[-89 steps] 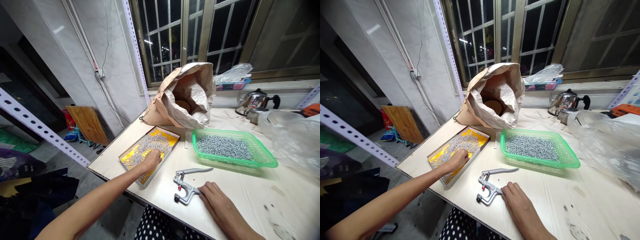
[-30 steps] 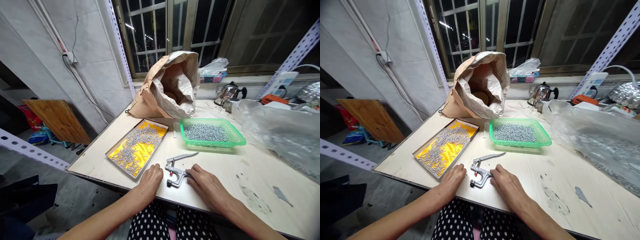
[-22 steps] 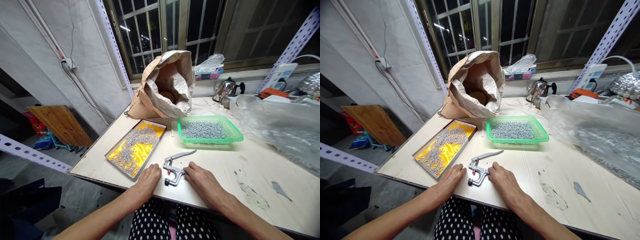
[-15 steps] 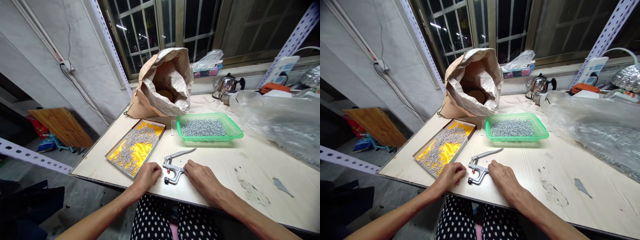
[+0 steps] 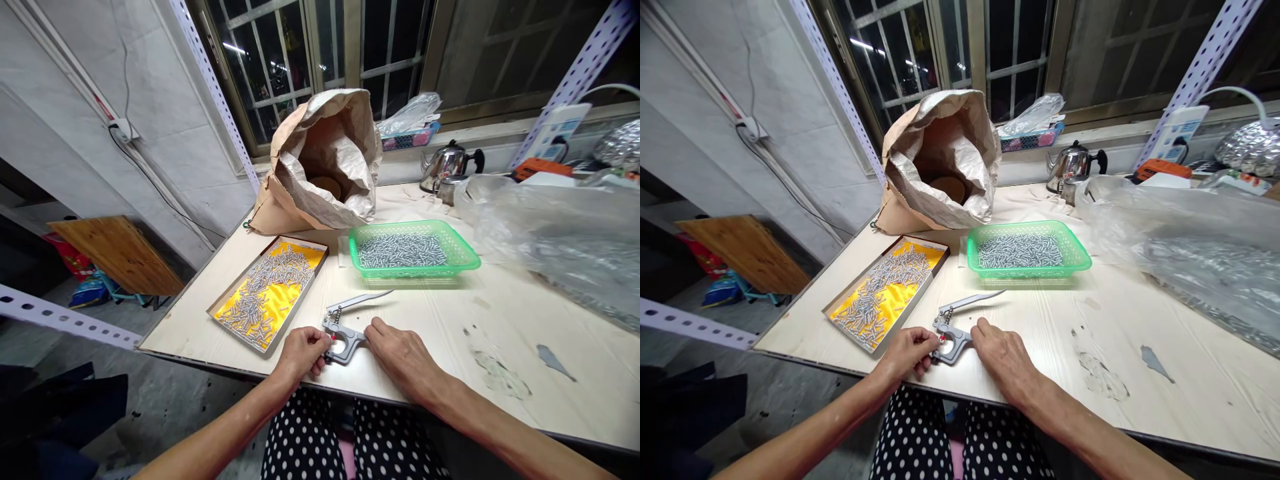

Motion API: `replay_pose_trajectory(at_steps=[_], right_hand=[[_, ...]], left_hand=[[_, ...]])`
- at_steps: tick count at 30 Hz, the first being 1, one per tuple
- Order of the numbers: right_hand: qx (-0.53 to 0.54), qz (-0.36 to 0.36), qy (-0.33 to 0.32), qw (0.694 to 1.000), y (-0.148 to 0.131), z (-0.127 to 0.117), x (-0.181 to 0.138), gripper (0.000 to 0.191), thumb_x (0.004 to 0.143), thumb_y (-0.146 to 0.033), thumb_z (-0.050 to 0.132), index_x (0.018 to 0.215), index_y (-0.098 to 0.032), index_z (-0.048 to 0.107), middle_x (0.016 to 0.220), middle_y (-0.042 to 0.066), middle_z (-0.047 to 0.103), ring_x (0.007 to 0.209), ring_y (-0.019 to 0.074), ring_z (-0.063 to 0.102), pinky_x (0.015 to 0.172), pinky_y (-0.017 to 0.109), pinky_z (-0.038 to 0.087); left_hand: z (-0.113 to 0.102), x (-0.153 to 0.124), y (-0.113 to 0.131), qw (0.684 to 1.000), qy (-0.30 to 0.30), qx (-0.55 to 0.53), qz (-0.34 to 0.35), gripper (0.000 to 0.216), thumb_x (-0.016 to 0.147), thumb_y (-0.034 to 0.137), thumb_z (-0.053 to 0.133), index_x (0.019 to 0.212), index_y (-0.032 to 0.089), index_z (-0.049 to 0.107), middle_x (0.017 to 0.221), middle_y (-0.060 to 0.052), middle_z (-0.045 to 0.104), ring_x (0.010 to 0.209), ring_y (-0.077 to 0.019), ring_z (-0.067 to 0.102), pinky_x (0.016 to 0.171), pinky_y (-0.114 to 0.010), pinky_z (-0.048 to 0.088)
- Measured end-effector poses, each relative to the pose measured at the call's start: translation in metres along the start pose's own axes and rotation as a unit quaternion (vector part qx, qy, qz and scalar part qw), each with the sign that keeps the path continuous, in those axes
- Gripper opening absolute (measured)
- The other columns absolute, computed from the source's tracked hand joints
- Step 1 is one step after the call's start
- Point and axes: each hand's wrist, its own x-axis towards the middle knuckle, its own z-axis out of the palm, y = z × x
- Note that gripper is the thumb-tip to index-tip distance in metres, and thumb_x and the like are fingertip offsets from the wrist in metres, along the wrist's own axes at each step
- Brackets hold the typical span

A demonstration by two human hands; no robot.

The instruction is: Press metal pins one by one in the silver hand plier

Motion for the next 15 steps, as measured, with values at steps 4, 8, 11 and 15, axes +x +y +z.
replay_pose_trajectory(at_steps=[4,8,11,15], right_hand=[[0.004,-0.001,-0.010,1.000,-0.001,-0.003,-0.002,0.019,0.088,-0.002,0.040,0.088,-0.020,0.049,0.090,0.003,0.056,0.075,0.0175,0.058,0.050,0.029,0.025],[0.005,-0.001,-0.011,1.000,0.000,-0.003,-0.001,0.019,0.089,-0.003,0.039,0.088,-0.020,0.048,0.091,0.003,0.056,0.075,0.0166,0.058,0.050,0.029,0.024],[0.010,-0.001,-0.018,1.000,0.000,-0.003,0.000,0.018,0.090,-0.004,0.038,0.088,-0.020,0.048,0.091,0.003,0.055,0.075,0.0163,0.057,0.050,0.029,0.024],[0.018,-0.015,-0.032,0.999,0.001,0.000,0.000,0.017,0.091,-0.005,0.039,0.088,-0.019,0.048,0.092,0.003,0.055,0.075,0.0165,0.056,0.051,0.029,0.024]], left_hand=[[0.000,0.000,0.001,1.000,-0.003,0.011,-0.006,0.017,0.081,0.029,0.061,0.079,0.011,0.059,0.043,0.005,0.054,0.033,-0.0076,0.048,0.036,-0.016,0.039],[-0.001,0.001,0.004,0.999,-0.020,0.029,-0.029,0.013,0.080,0.024,0.061,0.075,0.012,0.059,0.044,0.003,0.056,0.036,-0.0094,0.053,0.041,-0.018,0.044],[-0.004,0.001,0.009,0.996,-0.040,0.046,-0.058,0.011,0.079,0.021,0.061,0.072,0.012,0.058,0.044,0.003,0.056,0.037,-0.0096,0.052,0.043,-0.020,0.045],[-0.008,-0.002,0.019,0.989,-0.070,0.087,-0.100,0.010,0.076,0.018,0.061,0.069,0.012,0.058,0.043,0.002,0.056,0.036,-0.0082,0.049,0.042,-0.019,0.042]])
